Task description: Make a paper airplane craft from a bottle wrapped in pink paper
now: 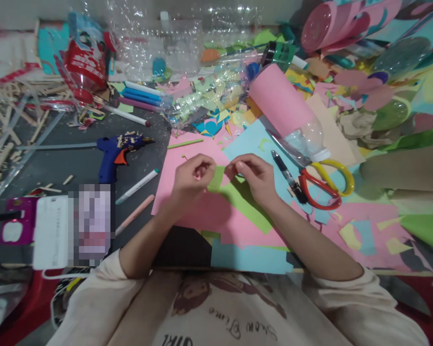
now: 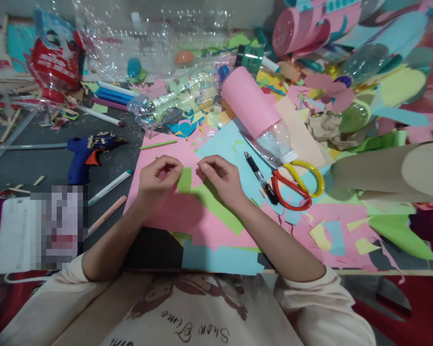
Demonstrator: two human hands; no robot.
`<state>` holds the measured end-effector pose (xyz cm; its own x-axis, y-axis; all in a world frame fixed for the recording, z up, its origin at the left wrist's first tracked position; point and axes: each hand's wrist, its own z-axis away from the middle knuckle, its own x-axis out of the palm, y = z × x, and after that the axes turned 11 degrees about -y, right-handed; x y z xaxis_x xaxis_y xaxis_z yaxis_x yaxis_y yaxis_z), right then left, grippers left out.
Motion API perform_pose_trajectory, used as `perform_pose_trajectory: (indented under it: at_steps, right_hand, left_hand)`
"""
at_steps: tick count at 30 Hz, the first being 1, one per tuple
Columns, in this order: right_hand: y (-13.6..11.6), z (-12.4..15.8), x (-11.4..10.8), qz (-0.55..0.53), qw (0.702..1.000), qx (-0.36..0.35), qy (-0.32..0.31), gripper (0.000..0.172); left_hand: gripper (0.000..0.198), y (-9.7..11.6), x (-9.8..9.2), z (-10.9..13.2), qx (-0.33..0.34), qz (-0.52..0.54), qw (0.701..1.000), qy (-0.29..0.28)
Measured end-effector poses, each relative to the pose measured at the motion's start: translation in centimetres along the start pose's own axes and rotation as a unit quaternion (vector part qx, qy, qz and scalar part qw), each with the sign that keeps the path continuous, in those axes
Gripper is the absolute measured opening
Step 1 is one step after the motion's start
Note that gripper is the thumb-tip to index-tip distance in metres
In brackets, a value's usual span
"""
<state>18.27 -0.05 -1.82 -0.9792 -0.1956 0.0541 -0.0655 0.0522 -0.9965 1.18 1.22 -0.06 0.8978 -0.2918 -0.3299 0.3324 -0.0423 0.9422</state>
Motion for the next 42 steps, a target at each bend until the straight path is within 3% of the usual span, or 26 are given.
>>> perform_pose_trajectory:
  at_steps: [4, 7, 10, 12, 14, 16, 17, 19, 23, 26, 29, 31, 35, 38, 40, 42]
  right_hand:
    - [-0.3, -0.5, -0.7, -0.054, 0.993, -0.005, 0.101, 0.019]
    - [-1.6, -1.0, -1.8, -0.048, 0.988, -0.033, 0.14, 0.011]
    - [-3.7, -1.1, -2.9, 0.011, 0.993, -0.054, 0.107, 0.004]
    - [-5.0, -0.6, -3.4, 0.105, 0.994, -0.024, 0.016, 0.004]
    - [-5.9, 0.5, -3.4, 0.225, 0.967, 0.038, -0.114, 0.012]
    - [-6.1, 2.1, -3.1, 0.345, 0.905, 0.101, -0.227, 0.018]
    - [-5.8, 2.9, -2.8, 0.393, 0.878, 0.105, -0.251, 0.019]
    - [-4.8, 4.6, -2.3, 0.469, 0.849, 0.058, -0.236, 0.022]
    - [-2.4, 6.7, -1.7, 0.565, 0.802, -0.038, -0.189, 0.053]
    - [-1.6, 7.0, -1.5, 0.591, 0.788, -0.053, -0.166, 0.046]
    - [-1.9, 6.7, -1.3, 0.594, 0.786, -0.072, -0.156, 0.023]
    - [-2.3, 6.4, -1.3, 0.579, 0.797, -0.087, -0.149, 0.017]
    - [-3.6, 5.9, -1.5, 0.488, 0.866, -0.021, -0.104, 0.019]
    - [-4.5, 5.7, -1.3, 0.395, 0.916, 0.003, -0.076, 0.016]
    - [-4.8, 5.7, -0.7, 0.365, 0.927, -0.029, -0.079, 0.017]
    - [-4.7, 5.9, 0.2, 0.362, 0.923, -0.064, -0.112, 0.014]
  left_hand:
    - [0.006, -0.2, -3.5, -0.4, 0.015, -0.165, 0.986, -0.02]
    - [0.028, 0.2, -4.5, -0.1, 0.031, -0.298, 0.954, -0.021]
    - [0.041, 0.3, -3.3, 0.9, 0.057, -0.382, 0.914, -0.121]
    - [0.05, -0.2, -2.3, 1.6, 0.075, -0.431, 0.882, -0.175]
    - [0.053, -0.9, -2.1, 2.1, 0.077, -0.469, 0.859, -0.191]
    - [0.05, -1.4, -2.7, 2.3, 0.063, -0.487, 0.852, -0.182]
    - [0.049, -1.6, -3.2, 2.3, 0.055, -0.489, 0.852, -0.179]
    - [0.046, -1.6, -4.1, 2.3, 0.039, -0.481, 0.858, -0.176]
    - [0.043, -1.1, -4.8, 2.4, 0.047, -0.44, 0.885, -0.145]
    - [0.04, -0.7, -4.2, 2.9, 0.092, -0.411, 0.898, -0.127]
    - [0.035, -0.5, -3.7, 3.2, 0.126, -0.377, 0.908, -0.136]
    - [0.031, -0.2, -3.5, 3.4, 0.129, -0.342, 0.921, -0.133]
    - [0.03, 0.7, -3.2, 3.7, 0.056, -0.229, 0.968, -0.089]
    - [0.036, 1.3, -2.4, 3.7, -0.035, -0.056, 0.987, -0.15]
    - [0.041, 1.3, -1.6, 3.7, -0.066, 0.079, 0.972, -0.212]
    - [0.044, 1.1, -0.7, 3.6, -0.089, 0.158, 0.955, -0.233]
